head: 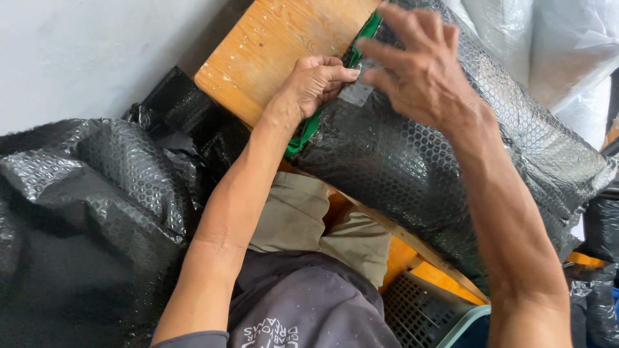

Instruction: The person seals a black bubble mailer on a wooden table using a tape dispenser. They apply clear packing tape to the top and side seams, press the tape down, and smooth the package surface. The tape dispenser and roll are visible on the table.

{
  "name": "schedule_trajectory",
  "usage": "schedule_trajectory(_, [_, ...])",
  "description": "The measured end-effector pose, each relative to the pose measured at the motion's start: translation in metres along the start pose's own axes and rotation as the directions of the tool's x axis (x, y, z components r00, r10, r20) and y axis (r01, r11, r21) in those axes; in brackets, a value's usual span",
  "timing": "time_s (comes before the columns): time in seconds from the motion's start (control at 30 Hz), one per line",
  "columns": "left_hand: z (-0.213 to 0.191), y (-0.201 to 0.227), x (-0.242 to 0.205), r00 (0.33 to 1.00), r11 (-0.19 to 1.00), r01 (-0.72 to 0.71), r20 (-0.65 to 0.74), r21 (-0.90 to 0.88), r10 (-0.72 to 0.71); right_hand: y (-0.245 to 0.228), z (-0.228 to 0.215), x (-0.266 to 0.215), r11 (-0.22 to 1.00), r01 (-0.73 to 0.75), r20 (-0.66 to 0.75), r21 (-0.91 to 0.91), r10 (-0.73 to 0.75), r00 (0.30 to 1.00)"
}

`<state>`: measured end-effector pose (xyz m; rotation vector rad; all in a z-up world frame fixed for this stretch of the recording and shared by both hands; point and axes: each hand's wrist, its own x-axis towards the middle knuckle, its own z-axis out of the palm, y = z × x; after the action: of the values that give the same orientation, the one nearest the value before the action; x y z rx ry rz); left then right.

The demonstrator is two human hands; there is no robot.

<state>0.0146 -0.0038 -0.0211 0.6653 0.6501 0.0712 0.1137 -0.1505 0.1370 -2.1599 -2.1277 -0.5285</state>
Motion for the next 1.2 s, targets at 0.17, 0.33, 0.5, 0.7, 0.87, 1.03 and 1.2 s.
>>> schedule_trajectory(0.17, [-0.003,-0.007,0.005,1.0,1.0,-0.019,0.013,0.007,0.019,-0.014,0.004,-0.021,0.95,-0.293,0.502,0.105,0.203,0.84])
schedule_trajectory(0.33, [0.002,0.0,-0.002,0.999,0.997,-0.02,-0.029,0.076,0.022,-0.007,0.026,-0.039,0.969,-0.245,0.289,0.035,0.225,0.931])
schedule_trajectory(0.5, [0.003,0.004,-0.008,1.0,0.993,-0.01,-0.009,0.116,0.011,-0.019,0.026,-0.012,0.75,-0.662,0.405,0.022,0.598,0.691])
schedule_trajectory(0.7, [-0.002,-0.006,0.001,0.995,0.996,-0.073,-0.064,0.045,0.076,-0.041,0.027,-0.009,0.742,-0.654,0.426,-0.146,0.644,0.635])
schedule_trajectory(0.87, [-0.004,-0.002,-0.006,0.996,0.995,-0.088,-0.006,0.039,0.089,-0.051,0.022,-0.018,0.838,-0.544,0.515,-0.04,0.484,0.708])
schedule_trajectory(1.03, [-0.005,-0.007,-0.005,0.971,0.966,-0.236,0.071,0.105,0.229,-0.052,-0.009,-0.031,0.927,-0.355,0.411,0.124,0.277,0.868])
schedule_trajectory(1.2, [-0.003,0.0,-0.026,0.834,0.731,-0.492,0.015,0.473,0.551,-0.045,0.005,-0.047,0.962,-0.238,0.241,0.136,0.201,0.95])
